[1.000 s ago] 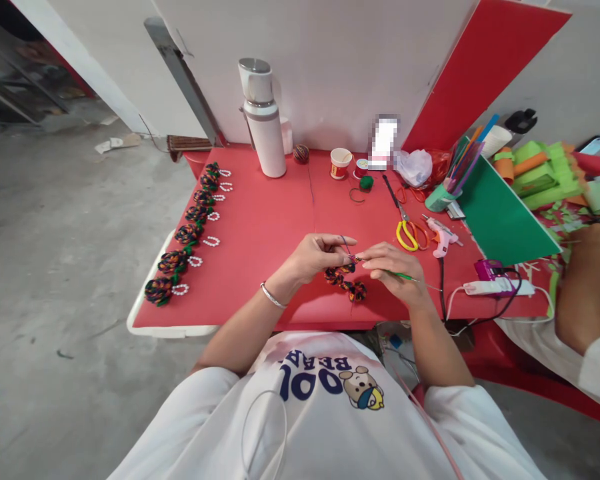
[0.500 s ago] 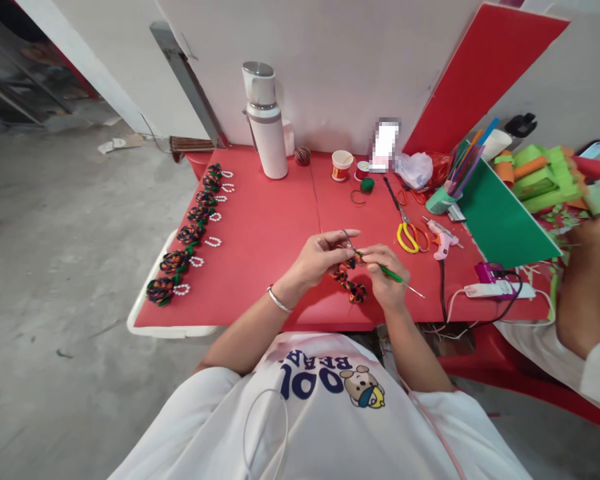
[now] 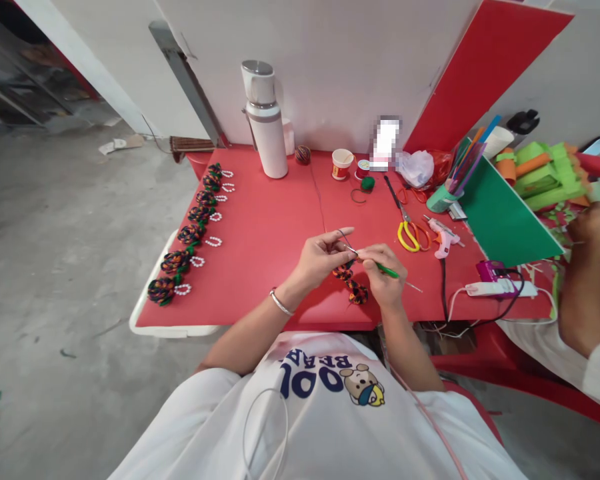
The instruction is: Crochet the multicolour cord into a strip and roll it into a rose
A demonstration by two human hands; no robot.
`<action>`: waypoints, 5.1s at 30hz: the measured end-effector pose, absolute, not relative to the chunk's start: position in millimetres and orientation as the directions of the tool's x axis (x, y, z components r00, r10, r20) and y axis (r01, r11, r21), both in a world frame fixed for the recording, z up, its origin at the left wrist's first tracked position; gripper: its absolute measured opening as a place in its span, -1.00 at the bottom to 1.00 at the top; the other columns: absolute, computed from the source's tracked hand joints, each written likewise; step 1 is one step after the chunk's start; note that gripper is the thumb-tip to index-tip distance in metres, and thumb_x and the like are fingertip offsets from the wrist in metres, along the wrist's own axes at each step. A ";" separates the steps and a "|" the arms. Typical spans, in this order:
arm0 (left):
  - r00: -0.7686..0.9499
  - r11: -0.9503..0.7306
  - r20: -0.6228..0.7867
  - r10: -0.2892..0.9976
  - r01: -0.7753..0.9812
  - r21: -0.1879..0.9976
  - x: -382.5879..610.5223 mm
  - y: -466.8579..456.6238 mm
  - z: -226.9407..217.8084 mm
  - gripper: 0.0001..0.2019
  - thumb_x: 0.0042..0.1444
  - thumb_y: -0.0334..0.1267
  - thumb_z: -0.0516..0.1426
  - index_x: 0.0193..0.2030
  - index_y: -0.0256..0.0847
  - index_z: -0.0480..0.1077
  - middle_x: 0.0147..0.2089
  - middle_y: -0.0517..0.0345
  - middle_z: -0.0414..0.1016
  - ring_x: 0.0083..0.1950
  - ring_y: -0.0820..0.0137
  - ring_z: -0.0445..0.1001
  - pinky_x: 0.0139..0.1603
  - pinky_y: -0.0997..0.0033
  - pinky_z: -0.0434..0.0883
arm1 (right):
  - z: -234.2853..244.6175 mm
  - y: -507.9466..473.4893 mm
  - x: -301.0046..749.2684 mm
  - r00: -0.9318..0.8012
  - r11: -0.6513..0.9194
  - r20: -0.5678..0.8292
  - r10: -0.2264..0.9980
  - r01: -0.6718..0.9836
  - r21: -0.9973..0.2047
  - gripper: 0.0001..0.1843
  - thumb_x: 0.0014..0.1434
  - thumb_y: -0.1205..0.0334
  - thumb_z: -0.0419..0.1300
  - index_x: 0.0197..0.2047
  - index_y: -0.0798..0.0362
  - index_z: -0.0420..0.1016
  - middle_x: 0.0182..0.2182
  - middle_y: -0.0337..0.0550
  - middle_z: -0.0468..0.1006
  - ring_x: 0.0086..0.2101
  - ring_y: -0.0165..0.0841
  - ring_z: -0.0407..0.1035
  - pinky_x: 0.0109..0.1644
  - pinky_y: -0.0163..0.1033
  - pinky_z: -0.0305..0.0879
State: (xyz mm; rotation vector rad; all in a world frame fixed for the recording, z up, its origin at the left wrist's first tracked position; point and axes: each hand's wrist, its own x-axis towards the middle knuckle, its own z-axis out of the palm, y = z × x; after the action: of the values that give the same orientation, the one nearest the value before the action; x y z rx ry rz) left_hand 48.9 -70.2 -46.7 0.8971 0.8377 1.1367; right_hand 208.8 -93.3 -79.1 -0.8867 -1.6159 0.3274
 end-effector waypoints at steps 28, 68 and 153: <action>0.421 0.362 -0.189 0.887 -0.380 0.851 26.3 -62.7 -35.1 -0.53 -0.26 -0.41 0.46 -0.09 -0.31 0.66 -0.45 0.12 0.58 -0.46 0.52 0.46 -0.45 0.52 0.30 | -48.6 -91.3 254.1 -0.393 0.822 0.724 0.566 0.338 -0.459 -0.66 0.21 0.23 0.39 0.04 -0.29 0.63 -0.10 -0.23 0.72 -0.14 -0.25 0.53 -0.06 -0.01 0.51; 0.482 0.301 -0.115 0.869 -0.328 0.895 28.3 -64.6 -33.5 -0.53 -0.20 -0.42 0.44 -0.04 -0.28 0.65 -0.38 0.18 0.54 -0.40 0.55 0.46 -0.33 0.51 0.39 | -47.6 -96.5 254.0 -0.279 0.773 0.721 0.634 0.191 -0.606 -0.76 0.24 0.23 0.36 -0.03 -0.24 0.67 -0.16 -0.19 0.74 -0.19 -0.21 0.57 -0.07 0.04 0.49; 0.381 0.164 -0.068 0.922 -0.226 0.960 31.9 -68.8 -38.5 -0.48 -0.17 -0.39 0.44 0.02 -0.36 0.62 -0.34 0.01 0.68 -0.37 0.40 0.59 -0.27 0.43 0.51 | -46.1 -58.0 271.1 -0.491 0.420 0.380 0.784 -0.031 -0.907 -0.84 0.28 0.06 0.32 -0.20 -0.10 0.71 -0.25 -0.14 0.76 -0.18 -0.24 0.64 -0.04 -0.05 0.58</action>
State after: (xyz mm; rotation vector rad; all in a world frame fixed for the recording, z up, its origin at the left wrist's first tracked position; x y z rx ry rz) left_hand 31.9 -68.8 -38.5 1.0939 0.8057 0.9588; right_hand 271.1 -58.0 -46.1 -0.6481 -1.8028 1.1748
